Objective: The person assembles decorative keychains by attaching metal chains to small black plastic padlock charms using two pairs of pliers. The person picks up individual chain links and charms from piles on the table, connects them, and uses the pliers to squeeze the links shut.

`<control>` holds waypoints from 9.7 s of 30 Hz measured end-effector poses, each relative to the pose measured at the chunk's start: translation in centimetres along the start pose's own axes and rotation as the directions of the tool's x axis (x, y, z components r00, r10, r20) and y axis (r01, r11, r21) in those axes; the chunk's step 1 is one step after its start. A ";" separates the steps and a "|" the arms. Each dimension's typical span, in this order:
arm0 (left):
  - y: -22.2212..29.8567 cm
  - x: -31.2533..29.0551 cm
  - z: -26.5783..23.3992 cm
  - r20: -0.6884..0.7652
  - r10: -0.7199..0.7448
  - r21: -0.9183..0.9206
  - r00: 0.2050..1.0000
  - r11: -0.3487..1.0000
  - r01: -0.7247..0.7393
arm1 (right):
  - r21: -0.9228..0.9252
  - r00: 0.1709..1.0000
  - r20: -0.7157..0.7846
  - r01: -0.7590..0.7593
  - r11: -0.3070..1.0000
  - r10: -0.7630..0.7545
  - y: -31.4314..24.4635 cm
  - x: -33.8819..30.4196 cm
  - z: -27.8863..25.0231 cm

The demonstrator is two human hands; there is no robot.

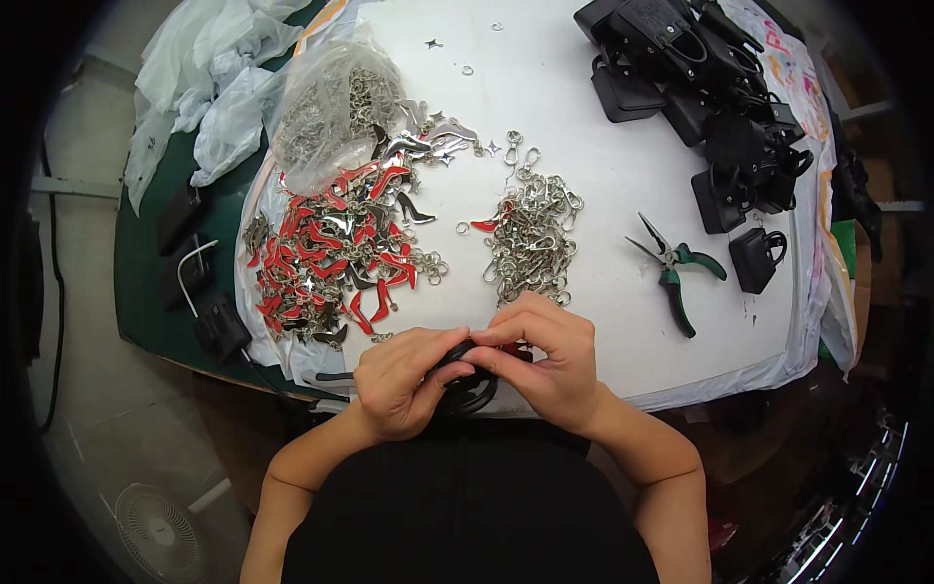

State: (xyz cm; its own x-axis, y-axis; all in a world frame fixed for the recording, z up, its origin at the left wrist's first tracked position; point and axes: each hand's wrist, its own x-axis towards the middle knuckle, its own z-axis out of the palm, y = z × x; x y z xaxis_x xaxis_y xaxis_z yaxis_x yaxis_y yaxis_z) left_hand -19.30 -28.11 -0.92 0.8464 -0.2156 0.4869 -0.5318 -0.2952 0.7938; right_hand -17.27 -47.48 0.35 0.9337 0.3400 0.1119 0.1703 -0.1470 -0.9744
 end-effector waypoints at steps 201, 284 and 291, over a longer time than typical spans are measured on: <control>5.1 3.9 -12.7 0.580 -0.161 0.543 0.798 0.807 -0.232 | -0.771 0.927 0.375 0.299 0.563 0.023 -8.7 -2.1 -7.2; 3.5 1.7 -5.2 0.101 -0.354 -0.616 0.930 0.711 0.338 | -0.204 0.918 0.178 0.387 0.899 -0.354 -4.2 4.1 0.3; 2.4 1.5 -5.7 0.196 -0.428 -0.679 0.882 0.590 0.437 | -0.141 0.933 0.242 0.307 0.941 -0.268 -3.5 4.3 0.3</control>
State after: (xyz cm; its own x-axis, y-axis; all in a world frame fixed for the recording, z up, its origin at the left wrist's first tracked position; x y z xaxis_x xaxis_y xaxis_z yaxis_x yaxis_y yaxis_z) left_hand -19.13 -23.85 3.84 0.9690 -0.2463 0.0188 0.0746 0.3642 0.9283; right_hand -13.97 -45.27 4.19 0.7489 0.5815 0.3179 0.4912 -0.1651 -0.8553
